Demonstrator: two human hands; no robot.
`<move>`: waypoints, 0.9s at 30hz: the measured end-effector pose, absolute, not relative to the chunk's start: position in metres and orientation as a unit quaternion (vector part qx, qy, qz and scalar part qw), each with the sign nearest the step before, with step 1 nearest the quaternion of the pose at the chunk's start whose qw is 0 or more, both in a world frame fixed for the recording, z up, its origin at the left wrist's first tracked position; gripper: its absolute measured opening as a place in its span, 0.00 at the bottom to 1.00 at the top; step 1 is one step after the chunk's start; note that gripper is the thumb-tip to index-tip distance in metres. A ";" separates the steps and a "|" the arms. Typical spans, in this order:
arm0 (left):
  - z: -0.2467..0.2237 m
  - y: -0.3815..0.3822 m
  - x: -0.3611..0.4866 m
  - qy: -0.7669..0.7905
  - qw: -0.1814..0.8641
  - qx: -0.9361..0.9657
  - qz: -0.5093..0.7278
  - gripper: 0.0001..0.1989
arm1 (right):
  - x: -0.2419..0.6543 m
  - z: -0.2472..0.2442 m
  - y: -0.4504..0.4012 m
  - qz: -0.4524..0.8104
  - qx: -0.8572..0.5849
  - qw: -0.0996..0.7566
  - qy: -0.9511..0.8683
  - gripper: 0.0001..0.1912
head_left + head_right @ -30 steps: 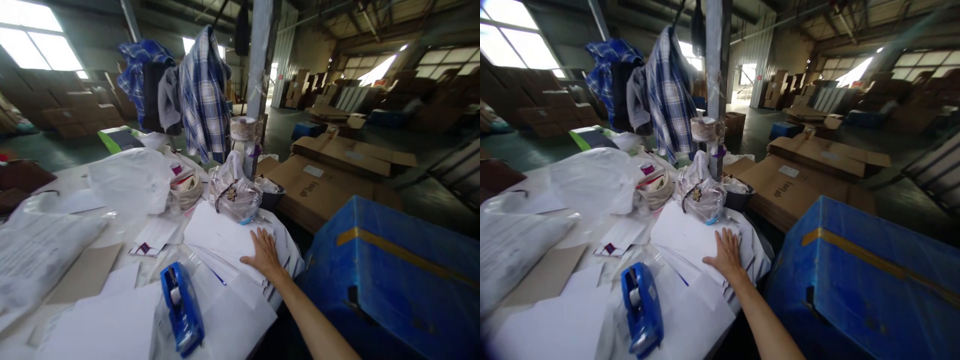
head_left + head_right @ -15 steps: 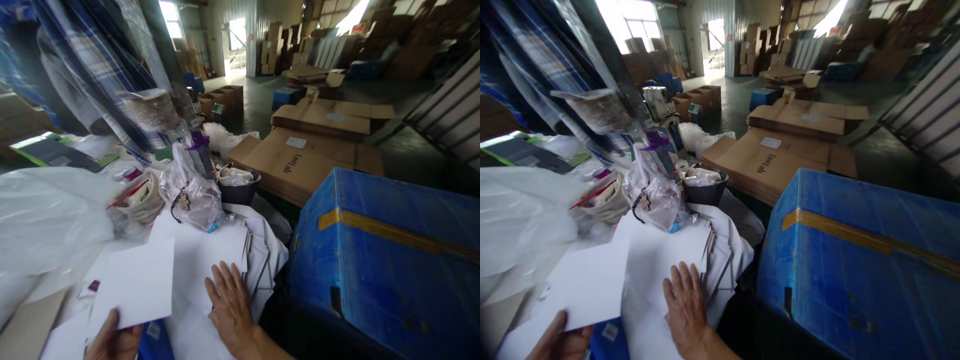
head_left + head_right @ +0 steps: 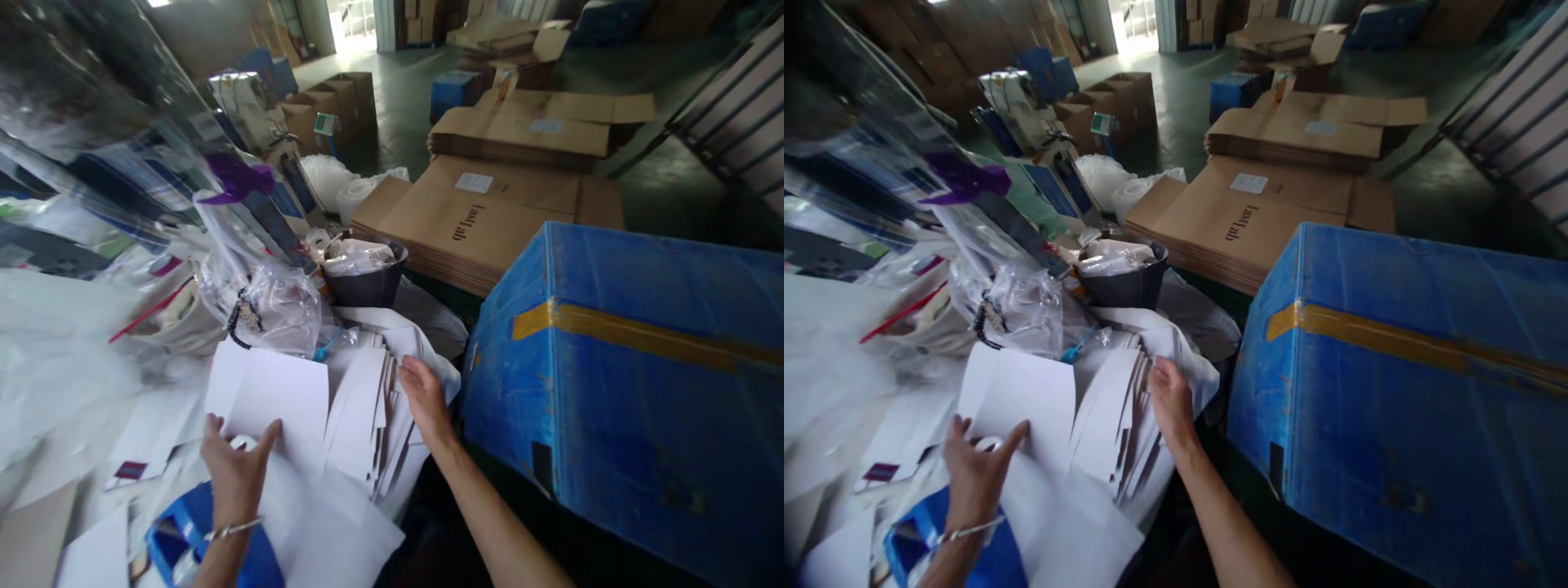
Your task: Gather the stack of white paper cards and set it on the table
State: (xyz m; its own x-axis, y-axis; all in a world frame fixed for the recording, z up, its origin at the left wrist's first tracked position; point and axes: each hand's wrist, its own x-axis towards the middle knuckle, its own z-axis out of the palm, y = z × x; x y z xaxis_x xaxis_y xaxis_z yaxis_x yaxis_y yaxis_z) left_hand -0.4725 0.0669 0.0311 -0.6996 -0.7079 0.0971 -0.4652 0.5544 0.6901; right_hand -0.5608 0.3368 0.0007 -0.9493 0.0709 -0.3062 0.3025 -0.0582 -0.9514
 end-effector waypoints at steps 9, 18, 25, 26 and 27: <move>0.059 0.125 -0.474 -0.986 0.125 0.000 -0.106 0.20 | -0.516 0.001 0.363 -0.746 0.223 0.114 0.616 0.25; 0.021 0.187 -0.442 -0.994 0.066 -0.089 -0.003 0.53 | -0.453 0.007 0.344 -0.784 0.271 0.255 0.497 0.26; 0.023 0.166 -0.439 -0.989 0.063 -0.134 0.013 0.63 | -0.442 0.026 0.317 -0.771 0.256 0.164 0.560 0.23; 0.021 0.163 -0.437 -0.988 0.068 -0.138 0.005 0.62 | -0.438 0.025 0.312 -0.771 0.244 0.152 0.568 0.24; 0.019 0.161 -0.436 -0.987 0.073 -0.140 -0.001 0.62 | -0.433 0.023 0.308 -0.773 0.236 0.143 0.572 0.26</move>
State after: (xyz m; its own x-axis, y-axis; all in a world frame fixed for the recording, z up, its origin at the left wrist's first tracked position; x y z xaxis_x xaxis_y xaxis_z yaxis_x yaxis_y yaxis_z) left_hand -0.4357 0.1607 0.0191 -0.9502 0.2767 0.1437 0.2770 0.9607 -0.0183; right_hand -0.4335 0.3078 0.0229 -0.8482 0.0484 -0.5275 0.4902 -0.3056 -0.8163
